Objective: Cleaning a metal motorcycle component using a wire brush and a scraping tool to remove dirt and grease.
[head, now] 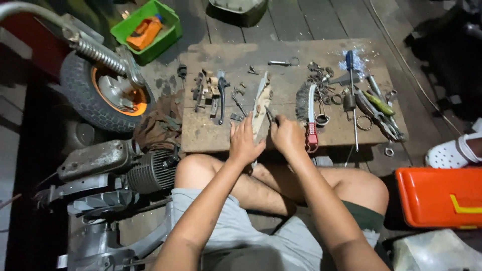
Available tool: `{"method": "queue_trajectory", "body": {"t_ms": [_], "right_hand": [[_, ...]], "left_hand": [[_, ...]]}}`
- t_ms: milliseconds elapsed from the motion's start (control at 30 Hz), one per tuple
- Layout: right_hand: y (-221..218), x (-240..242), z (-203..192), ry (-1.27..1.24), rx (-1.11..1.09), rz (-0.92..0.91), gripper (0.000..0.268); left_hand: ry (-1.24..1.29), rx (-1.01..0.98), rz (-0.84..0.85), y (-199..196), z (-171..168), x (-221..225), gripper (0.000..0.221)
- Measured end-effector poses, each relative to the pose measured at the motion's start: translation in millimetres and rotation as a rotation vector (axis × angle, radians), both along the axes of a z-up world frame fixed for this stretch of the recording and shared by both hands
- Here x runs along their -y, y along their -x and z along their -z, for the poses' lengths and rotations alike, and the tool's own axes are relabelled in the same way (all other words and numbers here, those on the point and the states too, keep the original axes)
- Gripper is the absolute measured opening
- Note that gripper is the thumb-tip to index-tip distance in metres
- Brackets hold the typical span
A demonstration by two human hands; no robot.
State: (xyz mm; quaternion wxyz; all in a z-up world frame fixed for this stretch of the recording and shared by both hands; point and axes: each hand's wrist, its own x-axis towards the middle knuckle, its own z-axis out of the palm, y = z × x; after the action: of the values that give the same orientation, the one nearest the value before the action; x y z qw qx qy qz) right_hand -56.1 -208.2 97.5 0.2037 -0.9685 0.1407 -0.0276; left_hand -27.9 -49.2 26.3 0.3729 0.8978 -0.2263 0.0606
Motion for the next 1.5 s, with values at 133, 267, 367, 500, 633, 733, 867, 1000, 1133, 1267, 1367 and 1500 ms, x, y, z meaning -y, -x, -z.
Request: {"method": "queue_trajectory", "body": {"t_ms": [133, 267, 367, 500, 633, 733, 867, 1000, 1133, 1267, 1367, 1500], "right_hand": [[3.2, 2.3, 1.1, 0.009, -0.001, -0.010, 0.038], [-2.2, 8.7, 3.7, -0.049, -0.037, 0.022, 0.042], [-2.9, 6.9, -7.7, -0.085, -0.079, 0.015, 0.041], [-13.5, 9.7, 5.3, -0.077, -0.113, 0.037, 0.042], [-18.7, 12.7, -2.9, -0.094, -0.120, 0.027, 0.040], [-12.0, 6.7, -21.9, -0.049, -0.177, -0.018, 0.040], [-9.7, 11.4, -22.5, -0.064, -0.165, 0.001, 0.040], [-15.5, 26.3, -17.1, -0.122, -0.181, -0.063, 0.048], [-13.9, 34.9, -2.1, -0.087, -0.169, -0.077, 0.051], [-5.4, 24.1, -19.1, -0.105, -0.164, -0.083, 0.041], [-5.6, 17.7, -22.0, -0.065, -0.146, -0.080, 0.040], [-4.4, 18.7, -15.8, -0.032, -0.112, -0.085, 0.039]], "left_hand": [[-0.032, 0.032, -0.017, -3.2, 2.4, 0.7, 0.097], [-0.034, -0.006, -0.008, 0.5, 2.8, 2.1, 0.095], [-0.037, -0.003, -0.010, 0.1, 0.5, 2.0, 0.094], [-0.044, 0.005, -0.011, 1.1, 1.4, 1.3, 0.094], [-0.048, 0.014, -0.008, -0.7, -2.5, 0.5, 0.094], [-0.065, -0.040, 0.002, 2.1, -3.3, -0.6, 0.095], [-0.082, -0.061, 0.016, 5.4, -1.3, -0.9, 0.096], [-0.094, -0.042, 0.013, -1.0, -0.9, -0.1, 0.095], [-0.098, -0.023, 0.010, 2.2, -3.6, 0.3, 0.095], [-0.111, -0.038, 0.004, -2.5, -7.0, 0.6, 0.094], [-0.176, 0.036, -0.081, -14.8, -18.4, 10.8, 0.070], [-0.086, -0.076, -0.221, -23.0, -12.7, 32.1, 0.063]]}}
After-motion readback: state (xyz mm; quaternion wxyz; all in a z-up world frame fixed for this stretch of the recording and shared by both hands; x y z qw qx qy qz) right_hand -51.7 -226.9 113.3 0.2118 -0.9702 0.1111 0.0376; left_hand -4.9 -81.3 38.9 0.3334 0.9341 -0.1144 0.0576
